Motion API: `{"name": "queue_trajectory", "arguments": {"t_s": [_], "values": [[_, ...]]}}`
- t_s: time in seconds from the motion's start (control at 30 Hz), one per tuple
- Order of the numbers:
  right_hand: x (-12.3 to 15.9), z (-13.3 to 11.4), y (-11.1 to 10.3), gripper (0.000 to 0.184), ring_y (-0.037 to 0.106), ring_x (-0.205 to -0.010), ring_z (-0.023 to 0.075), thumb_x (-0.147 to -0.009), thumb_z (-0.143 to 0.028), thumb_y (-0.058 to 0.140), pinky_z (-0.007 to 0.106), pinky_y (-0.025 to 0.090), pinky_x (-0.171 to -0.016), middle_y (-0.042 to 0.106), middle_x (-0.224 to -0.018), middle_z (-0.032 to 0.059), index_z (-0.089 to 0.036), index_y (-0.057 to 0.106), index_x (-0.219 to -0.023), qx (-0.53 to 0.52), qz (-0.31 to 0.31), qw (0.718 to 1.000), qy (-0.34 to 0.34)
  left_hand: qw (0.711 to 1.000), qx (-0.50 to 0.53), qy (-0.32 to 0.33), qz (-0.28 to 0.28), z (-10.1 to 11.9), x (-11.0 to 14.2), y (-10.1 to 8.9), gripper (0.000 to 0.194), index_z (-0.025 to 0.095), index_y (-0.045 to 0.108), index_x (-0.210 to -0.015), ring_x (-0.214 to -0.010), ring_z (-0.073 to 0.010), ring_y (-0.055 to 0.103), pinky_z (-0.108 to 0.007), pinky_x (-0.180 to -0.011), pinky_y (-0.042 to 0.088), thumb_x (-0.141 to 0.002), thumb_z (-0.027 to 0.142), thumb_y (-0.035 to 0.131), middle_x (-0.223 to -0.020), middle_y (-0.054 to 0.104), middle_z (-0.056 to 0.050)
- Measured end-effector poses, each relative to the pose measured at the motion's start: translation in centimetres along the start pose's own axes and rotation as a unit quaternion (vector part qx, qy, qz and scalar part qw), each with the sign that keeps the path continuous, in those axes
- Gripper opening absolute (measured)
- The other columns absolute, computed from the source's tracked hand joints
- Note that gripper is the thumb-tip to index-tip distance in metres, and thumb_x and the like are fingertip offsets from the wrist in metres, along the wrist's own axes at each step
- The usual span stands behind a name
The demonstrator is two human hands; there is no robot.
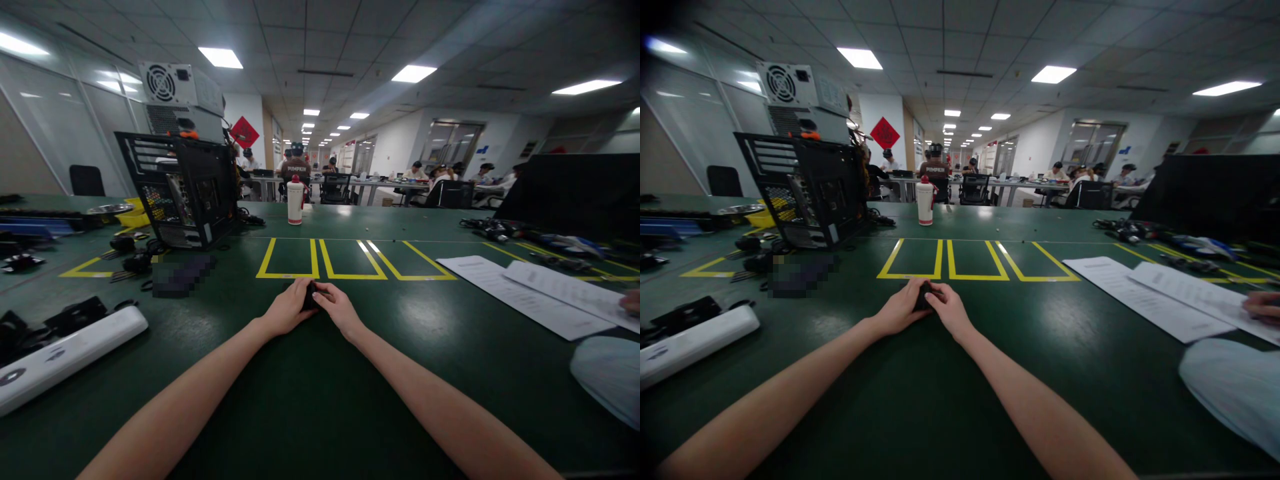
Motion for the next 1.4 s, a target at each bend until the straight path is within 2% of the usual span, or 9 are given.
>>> {"name": "queue_trajectory", "arguments": {"t_s": [0.17,0.3,0.43,0.57,0.7,0.93,1.1,1.2,1.4], "values": [[0.7,-0.8,0.3,0.026,0.052,-0.098,0.016,-0.067,-0.023,0.057,0.033,0.04,-0.088,0.057,-0.1,0.0014,-0.021,0.054,-0.093,-0.009,-0.026,0.999,-0.021,1.0,-0.012,0.008,0.001,0.3,0.1,-0.2,0.055,0.02,0.026,-0.117,-0.105,-0.0232,0.044,-0.042,-0.085,0.041,-0.073,0.03,0.055,-0.116,0.04,-0.01],[0.4,-0.6,0.2,0.02,0.055,-0.091,0.0154,-0.069,-0.026,0.055,0.033,0.041,-0.085,0.058,-0.092,0.0012,-0.02,0.055,-0.088,0.002,-0.001,1.0,-0.029,1.0,-0.01,0.009,0.006,0.3,-0.1,-0.1,0.055,0.021,0.026,-0.117,-0.105,-0.0233,0.044,-0.043,-0.085,0.041,-0.072,0.032,0.056,-0.115,0.04,-0.009],[-0.2,0.2,-0.1,0.027,0.055,-0.09,0.0152,-0.068,-0.027,0.057,0.033,0.041,-0.085,0.058,-0.095,0.0019,-0.021,0.054,-0.094,0.001,0.021,0.999,-0.028,1.0,-0.005,0.006,0.009,0.1,-0.1,0.1,0.055,0.02,0.027,-0.116,-0.105,-0.0237,0.044,-0.043,-0.084,0.041,-0.071,0.032,0.057,-0.114,0.041,-0.009],[-0.1,0.2,0.0,0.027,0.053,-0.097,0.016,-0.068,-0.025,0.057,0.034,0.039,-0.089,0.058,-0.1,0.0026,-0.02,0.054,-0.095,-0.008,-0.009,1.0,-0.015,1.0,-0.005,0.005,0.007,0.1,-0.1,0.1,0.054,0.021,0.027,-0.116,-0.105,-0.0239,0.045,-0.044,-0.084,0.041,-0.071,0.032,0.057,-0.115,0.041,-0.009],[0.6,-0.6,0.4,0.028,0.052,-0.099,0.0156,-0.066,-0.021,0.058,0.033,0.039,-0.089,0.056,-0.101,0.0008,-0.022,0.053,-0.094,-0.011,-0.035,0.999,-0.032,1.0,-0.009,0.007,0.005,0.2,-0.1,-0.1,0.054,0.021,0.027,-0.116,-0.104,-0.0234,0.045,-0.042,-0.084,0.042,-0.072,0.03,0.056,-0.114,0.041,-0.009],[0.2,-0.4,0.1,0.022,0.054,-0.091,0.0159,-0.07,-0.029,0.055,0.033,0.041,-0.084,0.058,-0.093,0.0011,-0.022,0.055,-0.091,0.008,0.009,1.0,-0.027,1.0,-0.013,0.012,0.007,0.3,-0.1,-0.1,0.054,0.019,0.027,-0.116,-0.105,-0.0234,0.045,-0.043,-0.085,0.041,-0.072,0.031,0.057,-0.114,0.041,-0.01],[0.2,-0.1,0.2,0.025,0.052,-0.096,0.0167,-0.072,-0.027,0.053,0.035,0.04,-0.087,0.057,-0.1,0.0025,-0.021,0.053,-0.096,0.015,-0.014,1.0,-0.006,1.0,-0.017,0.011,0.004,0.3,0.0,-0.2,0.053,0.02,0.027,-0.115,-0.105,-0.0235,0.045,-0.042,-0.086,0.04,-0.072,0.03,0.056,-0.115,0.04,-0.01],[0.5,-0.5,0.4,0.025,0.052,-0.098,0.016,-0.069,-0.022,0.055,0.033,0.038,-0.089,0.056,-0.1,0.0012,-0.022,0.053,-0.094,0.009,-0.032,0.999,-0.024,1.0,-0.024,0.006,0.005,0.2,0.0,-0.1,0.054,0.02,0.027,-0.116,-0.104,-0.0236,0.045,-0.041,-0.085,0.041,-0.072,0.029,0.056,-0.115,0.04,-0.01],[0.3,-0.5,0.3,0.019,0.055,-0.087,0.0154,-0.072,-0.028,0.052,0.031,0.043,-0.078,0.057,-0.092,0.0008,-0.021,0.054,-0.09,0.012,-0.009,0.999,-0.031,1.0,-0.027,0.01,0.005,0.1,0.0,0.0,0.055,0.019,0.026,-0.115,-0.102,-0.0239,0.046,-0.041,-0.083,0.042,-0.071,0.03,0.056,-0.114,0.041,-0.009]]}}
Point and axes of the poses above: each hand's wrist, its own x-axis away from the middle knuckle, its own y-axis out of the palm, z = x × y, the point moved 6 cm from there along -x, towards the middle knuckle
